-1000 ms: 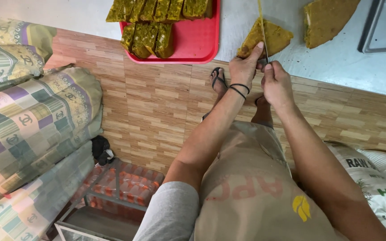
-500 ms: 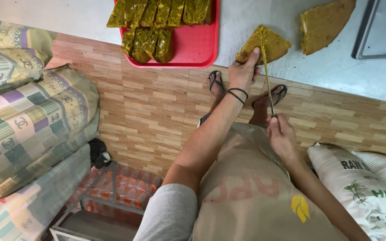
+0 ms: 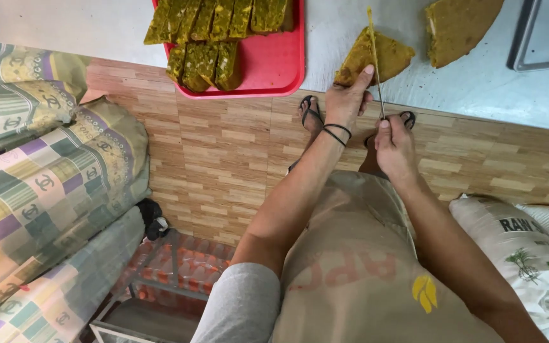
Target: Slicing round cakes into wedges and arranging them in a tray
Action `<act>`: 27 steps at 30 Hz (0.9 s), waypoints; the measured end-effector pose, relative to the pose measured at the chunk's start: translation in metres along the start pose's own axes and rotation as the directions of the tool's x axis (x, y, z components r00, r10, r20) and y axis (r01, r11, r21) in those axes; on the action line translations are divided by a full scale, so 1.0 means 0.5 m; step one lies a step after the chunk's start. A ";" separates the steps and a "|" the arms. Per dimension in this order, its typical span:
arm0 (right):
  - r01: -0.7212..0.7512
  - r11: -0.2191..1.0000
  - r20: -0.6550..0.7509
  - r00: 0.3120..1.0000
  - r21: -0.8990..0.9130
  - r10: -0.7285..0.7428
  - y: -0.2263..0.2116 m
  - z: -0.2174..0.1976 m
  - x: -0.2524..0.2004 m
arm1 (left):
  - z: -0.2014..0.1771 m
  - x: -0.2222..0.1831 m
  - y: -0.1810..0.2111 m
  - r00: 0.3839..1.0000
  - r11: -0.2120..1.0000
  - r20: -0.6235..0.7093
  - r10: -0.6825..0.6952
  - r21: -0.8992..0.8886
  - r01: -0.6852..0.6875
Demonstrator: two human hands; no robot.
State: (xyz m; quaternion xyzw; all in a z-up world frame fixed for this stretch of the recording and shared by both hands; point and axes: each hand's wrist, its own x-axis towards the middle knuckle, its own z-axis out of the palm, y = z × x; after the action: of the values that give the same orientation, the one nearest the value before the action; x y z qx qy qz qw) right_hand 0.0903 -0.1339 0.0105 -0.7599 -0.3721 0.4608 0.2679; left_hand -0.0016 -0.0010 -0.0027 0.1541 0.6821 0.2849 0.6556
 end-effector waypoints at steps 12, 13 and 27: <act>-0.106 0.994 0.062 0.992 -0.034 0.108 -0.106 -0.016 0.034 | 0.002 -0.018 0.032 0.997 0.997 0.037 -0.070 -0.043 0.071; -0.087 0.994 0.037 0.995 -0.067 0.089 -0.074 -0.009 0.022 | 0.004 -0.009 0.018 0.999 0.999 0.013 -0.035 -0.011 0.035; -0.130 0.979 -0.007 0.991 -0.155 0.131 -0.011 0.000 0.002 | 0.000 -0.006 0.010 1.000 0.999 -0.003 0.000 0.036 0.000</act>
State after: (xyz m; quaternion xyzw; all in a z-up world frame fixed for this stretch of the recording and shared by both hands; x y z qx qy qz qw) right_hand 0.0890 -0.1298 0.0139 -0.8005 -0.3566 0.4481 0.1766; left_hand -0.0020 0.0013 0.0026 0.1655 0.6881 0.2727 0.6517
